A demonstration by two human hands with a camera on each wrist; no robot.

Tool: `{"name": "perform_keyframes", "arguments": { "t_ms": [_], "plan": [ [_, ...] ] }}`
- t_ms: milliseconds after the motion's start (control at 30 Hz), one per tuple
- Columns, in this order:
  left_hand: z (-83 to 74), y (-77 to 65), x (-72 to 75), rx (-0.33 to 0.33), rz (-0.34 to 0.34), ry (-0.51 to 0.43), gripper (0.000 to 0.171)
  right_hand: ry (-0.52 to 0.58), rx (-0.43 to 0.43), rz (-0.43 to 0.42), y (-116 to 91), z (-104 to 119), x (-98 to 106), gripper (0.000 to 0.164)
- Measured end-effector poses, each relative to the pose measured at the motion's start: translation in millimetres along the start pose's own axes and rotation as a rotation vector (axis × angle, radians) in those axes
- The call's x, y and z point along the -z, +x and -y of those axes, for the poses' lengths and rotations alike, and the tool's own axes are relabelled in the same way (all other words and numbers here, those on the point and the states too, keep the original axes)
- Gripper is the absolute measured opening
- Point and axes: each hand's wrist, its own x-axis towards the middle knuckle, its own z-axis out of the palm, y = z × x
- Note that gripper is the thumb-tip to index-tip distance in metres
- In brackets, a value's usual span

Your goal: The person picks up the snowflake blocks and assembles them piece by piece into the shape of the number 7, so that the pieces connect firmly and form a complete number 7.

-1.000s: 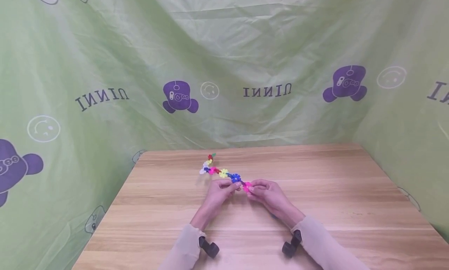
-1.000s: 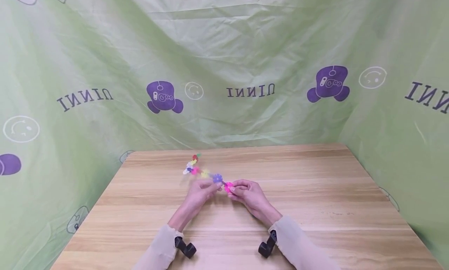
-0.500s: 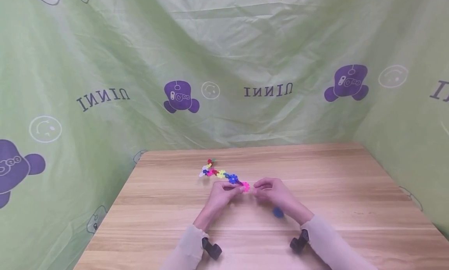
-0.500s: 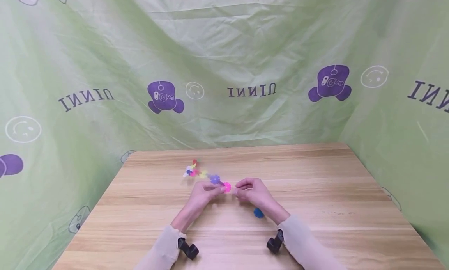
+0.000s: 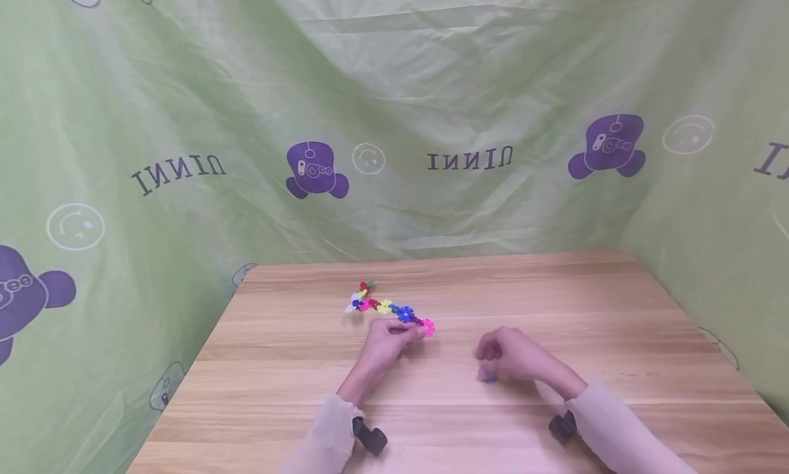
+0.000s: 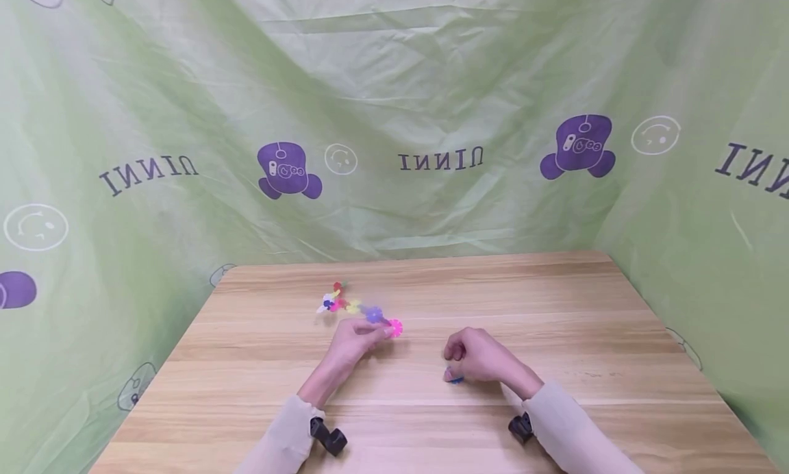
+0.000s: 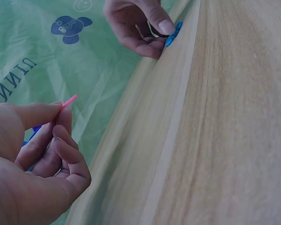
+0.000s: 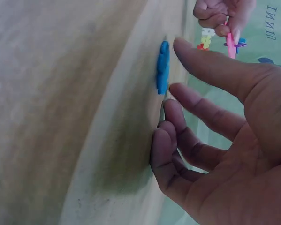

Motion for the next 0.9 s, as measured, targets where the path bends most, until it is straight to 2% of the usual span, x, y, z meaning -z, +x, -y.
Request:
{"name": "perform_keyframes", "arguments": {
  "t_ms": [133,333,600,767,900],
  "plan": [
    [0.8,0.8,0.2,-0.01,0.0,-0.004,0.021,0.0,0.0,0.017,-0.4,-1.6,-1.4,0.021],
    [-0.7,-0.9,0.0,-0.011,-0.003,-0.018,0.022,0.006,-0.035,0.051,-0.7,-1.1,-1.3,0.024],
    [-0.4,0.6,1.2,-0.004,-0.009,-0.008,0.021,-0.003,-0.026,0.054,0.2,-3.1,-1.4,0.023],
    [0.3,1.3,2.2,0.012,-0.008,-0.017,0.02,-0.011,-0.037,0.035,-0.2,-2.9,-2.4,0.025],
    [0.6,1.2,2.9,0.012,-0.008,-0.015,0.018,-0.01,-0.015,-0.001,-0.5,0.6,-4.1,0.028]
  ]
}}
